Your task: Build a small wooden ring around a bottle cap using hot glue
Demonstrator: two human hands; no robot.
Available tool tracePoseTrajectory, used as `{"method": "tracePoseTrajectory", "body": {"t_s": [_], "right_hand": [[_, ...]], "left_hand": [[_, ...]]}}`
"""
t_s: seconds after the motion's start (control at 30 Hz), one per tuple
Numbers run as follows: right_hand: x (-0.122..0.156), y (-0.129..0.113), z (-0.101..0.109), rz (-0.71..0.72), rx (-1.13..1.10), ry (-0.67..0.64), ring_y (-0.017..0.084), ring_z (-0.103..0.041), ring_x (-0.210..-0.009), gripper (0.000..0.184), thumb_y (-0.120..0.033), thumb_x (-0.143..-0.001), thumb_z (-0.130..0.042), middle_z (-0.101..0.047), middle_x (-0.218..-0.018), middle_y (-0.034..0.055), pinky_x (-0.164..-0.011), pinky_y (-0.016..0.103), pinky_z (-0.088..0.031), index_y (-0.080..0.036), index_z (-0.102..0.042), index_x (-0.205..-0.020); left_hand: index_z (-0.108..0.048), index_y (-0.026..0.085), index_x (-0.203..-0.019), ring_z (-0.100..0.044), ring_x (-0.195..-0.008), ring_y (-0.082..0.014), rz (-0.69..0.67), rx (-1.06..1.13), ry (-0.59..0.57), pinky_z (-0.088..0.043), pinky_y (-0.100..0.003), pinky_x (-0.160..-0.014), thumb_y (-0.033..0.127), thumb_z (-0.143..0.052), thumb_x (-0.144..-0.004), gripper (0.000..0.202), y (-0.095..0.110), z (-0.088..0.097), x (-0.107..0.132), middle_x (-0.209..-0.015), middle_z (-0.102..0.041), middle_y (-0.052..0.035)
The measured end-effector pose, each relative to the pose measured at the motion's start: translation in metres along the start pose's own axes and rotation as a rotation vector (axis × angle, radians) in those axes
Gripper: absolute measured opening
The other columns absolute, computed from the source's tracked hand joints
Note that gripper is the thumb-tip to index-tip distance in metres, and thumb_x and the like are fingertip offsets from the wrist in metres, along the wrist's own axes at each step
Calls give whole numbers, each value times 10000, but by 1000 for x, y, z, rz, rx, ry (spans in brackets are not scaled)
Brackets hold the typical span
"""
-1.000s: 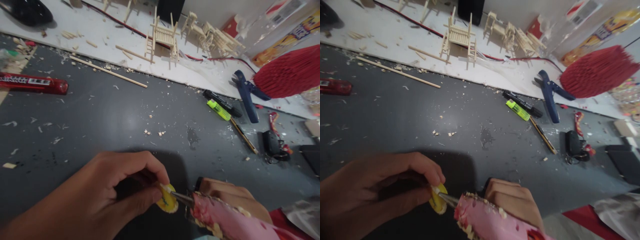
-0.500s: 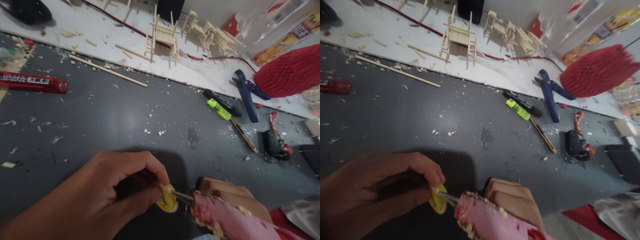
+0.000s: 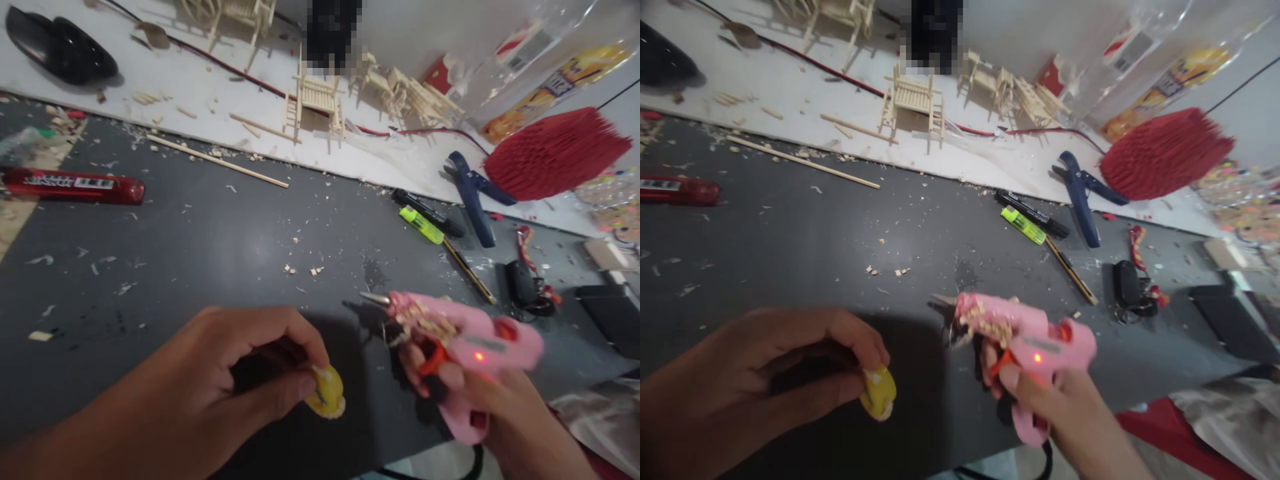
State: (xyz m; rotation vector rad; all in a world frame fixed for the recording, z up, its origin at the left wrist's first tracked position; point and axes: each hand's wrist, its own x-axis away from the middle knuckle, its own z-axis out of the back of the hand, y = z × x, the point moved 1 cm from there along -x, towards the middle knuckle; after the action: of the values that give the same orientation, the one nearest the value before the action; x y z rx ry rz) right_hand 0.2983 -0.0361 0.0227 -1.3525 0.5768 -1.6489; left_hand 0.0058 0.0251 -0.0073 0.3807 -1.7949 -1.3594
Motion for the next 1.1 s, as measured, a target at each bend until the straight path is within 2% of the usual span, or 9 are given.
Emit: {"method": "tracePoseTrajectory", "body": {"t_s": [0.1, 0.17, 0.3, 0.37, 0.43, 0.5, 0.57, 0.63, 1.1], "right_hand": [[-14, -13, 20, -200, -209, -132, 244, -756, -719, 440, -611, -783, -905, -808, -827, 92, -664, 336, -629, -207, -833, -943], [-18, -18, 37, -201, -169, -104, 256, -794, -830, 444, -584, -788, -919, -845, -938, 106, -778, 340, -650, -216, -848, -1026], [-11, -18, 66, -124, 327, 269, 370, -792, -1065, 559, -654, -824, -860, -856, -1154, 135, -955, 489, -613, -255, -831, -1215], [-9, -24, 65, 6, 598, 524, 374, -781, -959, 486, -660, -877, -795, -856, -1059, 109, -873, 518, -582, -286, -830, -1185], [-12, -39, 46, 265, 714, 649, 308, -745, -821, 308, -562, -975, -711, -826, -934, 72, -769, 453, -542, -294, -832, -1066], [-23, -60, 16, 557, 817, 443, 245, -716, -801, 166, -352, -1015, -684, -807, -943, 50, -741, 384, -518, -275, -831, -1008], [-40, -81, -15, 766, 924, 218, 225, -721, -872, 190, -208, -1041, -651, -796, -962, 52, -806, 360, -516, -231, -838, -1018], [-58, -97, -37, 874, 1025, 80, 237, -689, -906, 209, -160, -1052, -642, -784, -956, 68, -838, 365, -501, -184, -847, -1025], [-85, -109, -73, 661, 1313, -21, 280, -666, -935, 222, -198, -1027, -678, -772, -876, 90, -826, 378, -449, -139, -821, -868]], "left_hand": [[-800, 323, -943, -804, -878, -158, -41, 6, -22, -597, -193, -803, 309, -745, -941, 56, 1, 1, -2, -936, -861, 78], [-789, 296, -925, -803, -847, -151, -79, 0, -45, -592, -185, -778, 285, -733, -932, 58, 2, 2, -2, -911, -863, 64], [-779, 253, -907, -813, -832, -165, -101, -50, -65, -585, -206, -755, 269, -711, -923, 72, 7, 0, 1, -890, -870, 29], [-777, 240, -910, -809, -819, -182, -103, -83, -57, -580, -229, -738, 280, -692, -922, 95, 9, -1, 1, -882, -867, 14], [-772, 231, -905, -799, -795, -196, -104, -111, -50, -568, -248, -708, 298, -675, -923, 119, 11, -1, 1, -859, -859, 2], [-769, 227, -901, -793, -787, -201, -109, -120, -51, -561, -257, -701, 303, -673, -930, 127, 11, -2, 1, -847, -854, -3], [-769, 228, -899, -784, -780, -190, -127, -118, -64, -557, -252, -708, 292, -677, -939, 119, 10, -1, 1, -845, -849, 5], [-769, 229, -899, -774, -779, -178, -143, -119, -78, -553, -241, -717, 275, -682, -938, 106, 9, 0, 3, -844, -845, 15], [-785, 255, -911, -772, -817, -168, -133, -208, -87, -532, -246, -730, 270, -693, -933, 96, 6, 0, 4, -885, -848, 54]]}}
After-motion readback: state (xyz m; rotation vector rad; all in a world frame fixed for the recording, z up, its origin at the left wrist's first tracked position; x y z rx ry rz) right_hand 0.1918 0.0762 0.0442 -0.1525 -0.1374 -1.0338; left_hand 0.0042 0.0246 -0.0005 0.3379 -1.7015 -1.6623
